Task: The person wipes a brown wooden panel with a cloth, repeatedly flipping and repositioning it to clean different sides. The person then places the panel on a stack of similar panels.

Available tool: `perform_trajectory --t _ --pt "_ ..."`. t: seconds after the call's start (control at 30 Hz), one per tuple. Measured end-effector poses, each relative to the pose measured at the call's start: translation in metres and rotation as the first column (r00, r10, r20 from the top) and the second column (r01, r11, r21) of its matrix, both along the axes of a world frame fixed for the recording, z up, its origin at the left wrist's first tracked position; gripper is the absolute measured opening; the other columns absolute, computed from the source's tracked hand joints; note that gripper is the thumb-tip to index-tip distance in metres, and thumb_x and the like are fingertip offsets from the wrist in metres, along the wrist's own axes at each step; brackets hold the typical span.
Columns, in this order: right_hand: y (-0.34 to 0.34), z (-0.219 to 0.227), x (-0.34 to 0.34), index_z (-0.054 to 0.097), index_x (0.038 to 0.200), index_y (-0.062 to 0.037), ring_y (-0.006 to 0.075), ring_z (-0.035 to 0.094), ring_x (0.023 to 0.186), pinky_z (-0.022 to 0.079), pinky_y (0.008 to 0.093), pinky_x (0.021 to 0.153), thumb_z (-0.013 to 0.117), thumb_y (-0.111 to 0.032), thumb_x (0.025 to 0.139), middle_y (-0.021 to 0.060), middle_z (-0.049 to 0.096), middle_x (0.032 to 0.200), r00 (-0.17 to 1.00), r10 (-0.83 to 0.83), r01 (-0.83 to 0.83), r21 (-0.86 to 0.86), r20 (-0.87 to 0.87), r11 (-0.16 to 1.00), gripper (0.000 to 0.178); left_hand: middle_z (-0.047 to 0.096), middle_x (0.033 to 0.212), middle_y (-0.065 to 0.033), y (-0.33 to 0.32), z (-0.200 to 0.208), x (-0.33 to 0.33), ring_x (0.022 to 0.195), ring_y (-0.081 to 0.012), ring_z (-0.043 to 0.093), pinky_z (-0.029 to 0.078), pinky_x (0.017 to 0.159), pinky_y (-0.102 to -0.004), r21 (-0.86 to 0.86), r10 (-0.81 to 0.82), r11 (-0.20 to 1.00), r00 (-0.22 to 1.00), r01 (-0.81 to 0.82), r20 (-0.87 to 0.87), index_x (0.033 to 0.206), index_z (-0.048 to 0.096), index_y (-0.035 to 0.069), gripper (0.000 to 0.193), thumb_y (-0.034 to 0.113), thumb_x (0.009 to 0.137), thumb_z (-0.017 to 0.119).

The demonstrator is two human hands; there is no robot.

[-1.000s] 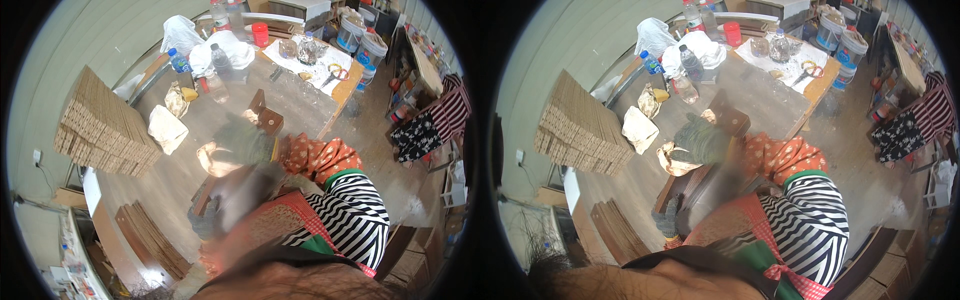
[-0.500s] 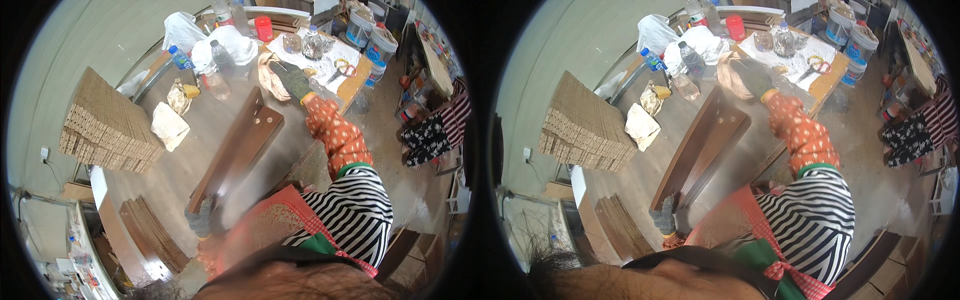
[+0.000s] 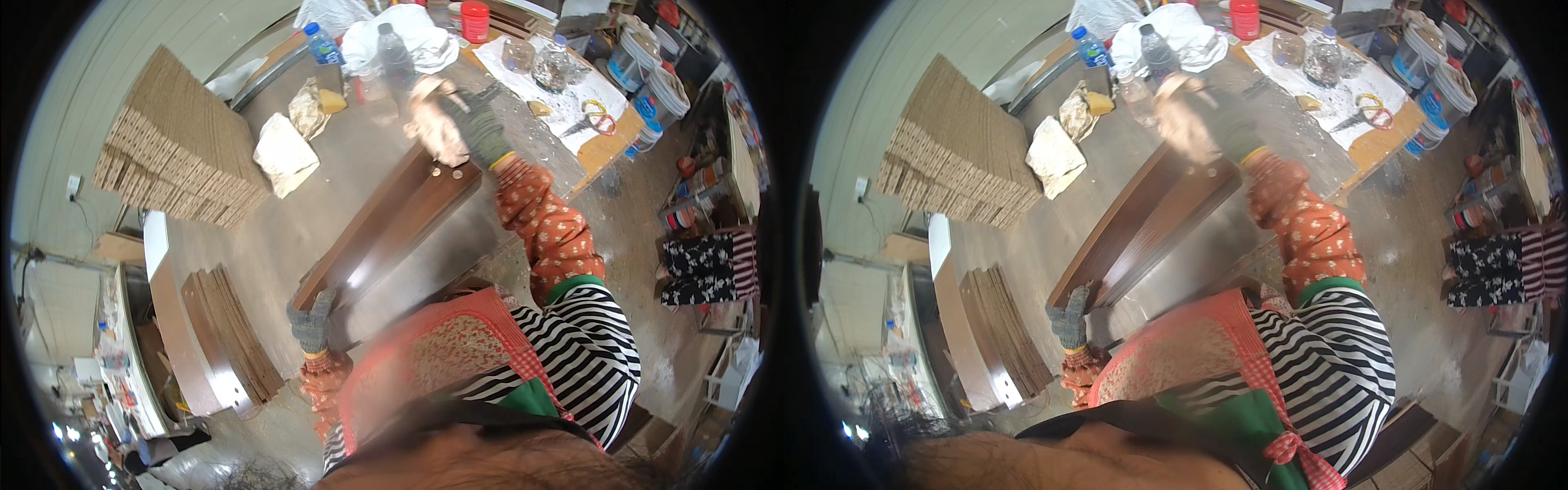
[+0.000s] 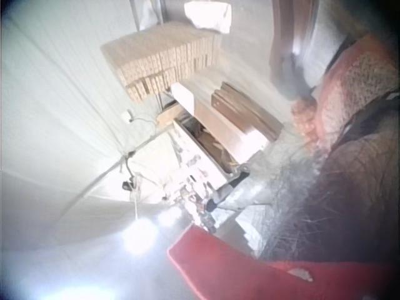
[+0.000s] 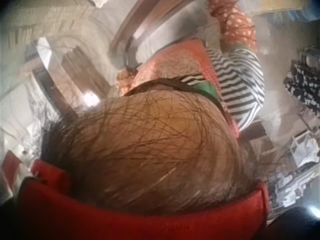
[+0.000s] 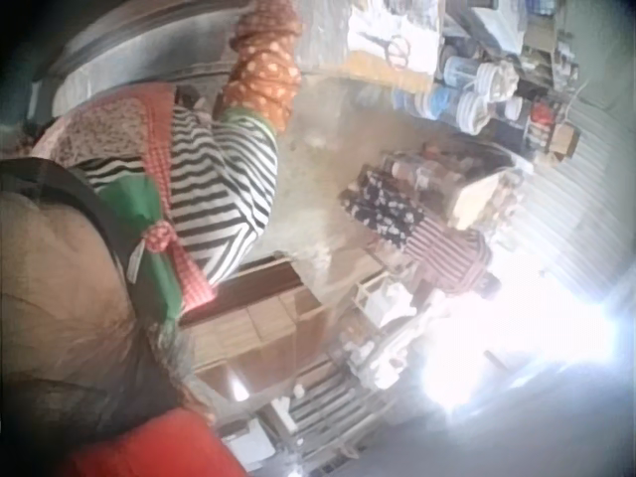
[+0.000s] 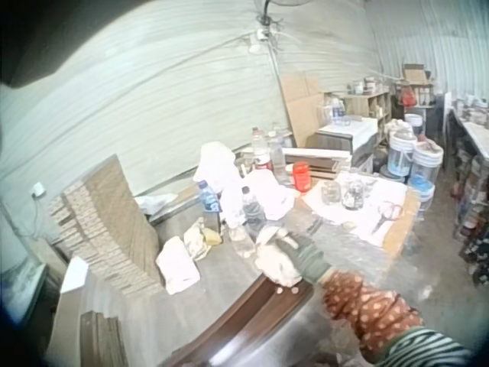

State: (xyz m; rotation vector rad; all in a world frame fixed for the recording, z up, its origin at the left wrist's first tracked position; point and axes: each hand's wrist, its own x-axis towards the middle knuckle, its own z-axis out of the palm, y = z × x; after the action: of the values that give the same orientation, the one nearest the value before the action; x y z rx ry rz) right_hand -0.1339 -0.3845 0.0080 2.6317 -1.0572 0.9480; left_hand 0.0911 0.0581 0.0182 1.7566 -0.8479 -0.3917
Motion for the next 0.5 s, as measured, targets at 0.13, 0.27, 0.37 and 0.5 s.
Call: perform_trajectory --t 0.13,0.27,0.37,0.5 --pt "-0.018 0.007 -0.034 0.062 0.135 -0.0144 0.0314 0.069 0.091 0.054 0.0406 0.075 0.056 -0.020 0.096 0.0166 0.070 0.104 0.976 -0.212 0.214 -0.044 0.044 0.976 0.040 0.075 0.093 -0.0084 -0.003 0.007 -0.006 0.080 -0.0152 0.069 0.055 0.071 -0.0290 0.076 0.035 0.996 0.994 -0.043 0.104 0.109 0.073 -0.002 0.031 0.018 0.086 0.078" --pt "0.005 0.054 -0.061 0.060 0.138 -0.0084 0.0373 0.064 0.102 0.052 0.0465 0.087 0.063 -0.009 0.091 0.0195 0.066 0.116 0.960 0.206 -0.113 -0.412 0.190 0.904 0.047 0.076 0.095 -0.0069 -0.012 0.021 -0.010 0.084 -0.0134 0.069 0.056 0.075 -0.0286 0.095 -0.038 0.995 0.999 0.036 0.016 0.113 0.073 -0.001 0.031 0.016 0.087 0.077" --pt "0.043 0.073 -0.038 0.064 0.128 -0.0096 0.0396 0.055 0.125 0.039 0.0538 0.112 0.067 -0.014 0.088 0.0195 0.062 0.130 0.938 0.347 -0.345 -0.088 0.010 0.935 0.040 0.076 0.095 -0.0059 -0.013 0.032 -0.016 0.084 -0.0125 0.070 0.056 0.077 -0.0289 0.036 -0.068 0.997 0.996 0.070 -0.057 0.113 0.073 0.001 0.034 0.015 0.084 0.081" --pt "0.118 0.066 0.026 0.068 0.115 -0.0173 0.0381 0.055 0.126 0.031 0.0595 0.117 0.063 -0.029 0.091 0.0142 0.064 0.124 0.865 0.474 -0.469 0.071 -0.164 0.880 0.026 0.076 0.090 -0.0063 -0.010 0.027 -0.015 0.081 -0.0145 0.071 0.057 0.077 -0.0298 0.068 -0.053 0.996 0.994 0.060 -0.094 0.104 0.076 0.003 0.029 0.018 0.081 0.085"
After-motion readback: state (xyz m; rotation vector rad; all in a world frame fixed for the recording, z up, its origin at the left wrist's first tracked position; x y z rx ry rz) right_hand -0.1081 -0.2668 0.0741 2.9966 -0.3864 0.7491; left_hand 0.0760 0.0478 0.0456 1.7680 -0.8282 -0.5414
